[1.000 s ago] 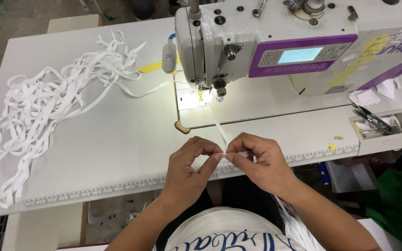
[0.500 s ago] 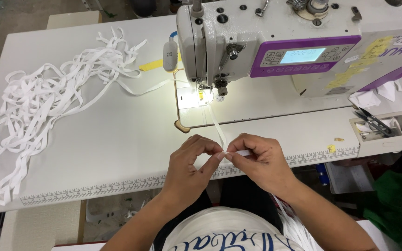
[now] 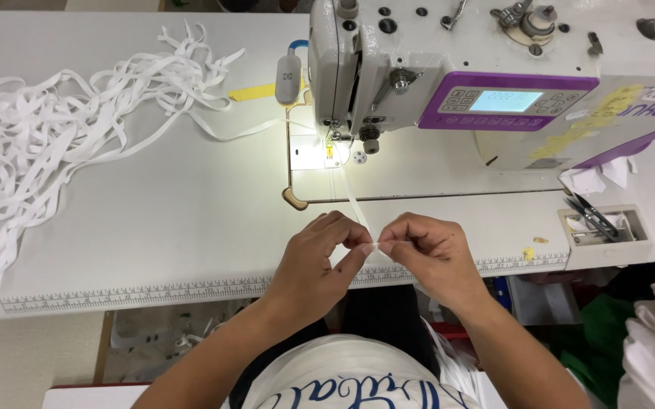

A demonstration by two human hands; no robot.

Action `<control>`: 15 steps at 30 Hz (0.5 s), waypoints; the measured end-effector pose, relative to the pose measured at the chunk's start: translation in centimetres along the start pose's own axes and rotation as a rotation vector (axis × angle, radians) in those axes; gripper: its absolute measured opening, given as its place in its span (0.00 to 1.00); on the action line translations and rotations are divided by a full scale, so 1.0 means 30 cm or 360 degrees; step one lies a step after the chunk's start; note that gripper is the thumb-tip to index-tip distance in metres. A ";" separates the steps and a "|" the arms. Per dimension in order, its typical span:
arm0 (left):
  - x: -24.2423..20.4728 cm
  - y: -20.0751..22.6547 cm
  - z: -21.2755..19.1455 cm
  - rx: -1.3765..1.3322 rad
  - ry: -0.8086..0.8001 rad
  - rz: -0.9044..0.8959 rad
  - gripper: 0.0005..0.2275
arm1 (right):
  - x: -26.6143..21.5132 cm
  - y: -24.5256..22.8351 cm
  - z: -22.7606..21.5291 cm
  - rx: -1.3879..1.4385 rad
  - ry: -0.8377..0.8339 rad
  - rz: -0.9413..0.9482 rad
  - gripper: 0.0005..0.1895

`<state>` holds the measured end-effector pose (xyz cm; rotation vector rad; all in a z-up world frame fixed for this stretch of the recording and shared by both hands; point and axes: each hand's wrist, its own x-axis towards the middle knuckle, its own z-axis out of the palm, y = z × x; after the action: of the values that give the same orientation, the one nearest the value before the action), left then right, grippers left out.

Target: Sewing white elastic bands using an industrial sewing machine

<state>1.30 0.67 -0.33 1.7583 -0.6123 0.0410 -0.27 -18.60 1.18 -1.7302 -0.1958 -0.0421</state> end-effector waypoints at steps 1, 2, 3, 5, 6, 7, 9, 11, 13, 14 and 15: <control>0.000 -0.001 -0.002 0.0002 0.0001 0.0000 0.03 | -0.002 -0.005 0.001 -0.0013 -0.0002 0.0004 0.07; 0.001 -0.001 -0.004 0.0006 0.0002 0.0000 0.03 | -0.004 -0.009 0.003 -0.0025 -0.0002 0.0007 0.07; 0.000 -0.003 -0.005 0.0002 0.0007 0.0001 0.03 | -0.004 -0.009 0.005 -0.0031 -0.0006 0.0007 0.07; 0.000 -0.006 -0.008 0.0008 -0.0007 -0.0016 0.03 | -0.005 -0.010 0.011 -0.0061 0.0007 0.0002 0.07; -0.001 -0.007 -0.011 0.0004 -0.0006 -0.0013 0.03 | -0.002 -0.004 0.013 -0.0067 0.0008 0.0002 0.07; -0.002 -0.008 -0.012 -0.0003 -0.0019 -0.0025 0.02 | 0.000 0.002 0.014 -0.0066 -0.0001 -0.0005 0.07; -0.005 -0.011 -0.014 -0.0018 -0.0036 -0.0035 0.02 | 0.000 0.010 0.015 -0.0073 -0.0003 -0.0008 0.07; -0.005 -0.013 -0.020 0.0025 -0.0056 -0.0027 0.02 | 0.001 0.010 0.019 -0.0040 -0.0009 0.0018 0.06; -0.011 -0.034 -0.020 0.0107 -0.0059 -0.0033 0.02 | -0.002 0.033 0.015 -0.0083 -0.0026 0.0029 0.06; -0.014 -0.044 -0.021 0.0193 -0.0057 -0.0040 0.01 | 0.001 0.044 0.014 -0.0122 -0.0050 0.0036 0.06; -0.007 -0.064 -0.035 0.0194 -0.0050 -0.0040 0.01 | 0.007 0.067 -0.006 -0.0123 -0.0055 0.0033 0.06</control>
<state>2.23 1.98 -1.83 1.8875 -0.6214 0.0339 0.27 -19.06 -0.73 -1.8107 -0.2040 -0.0042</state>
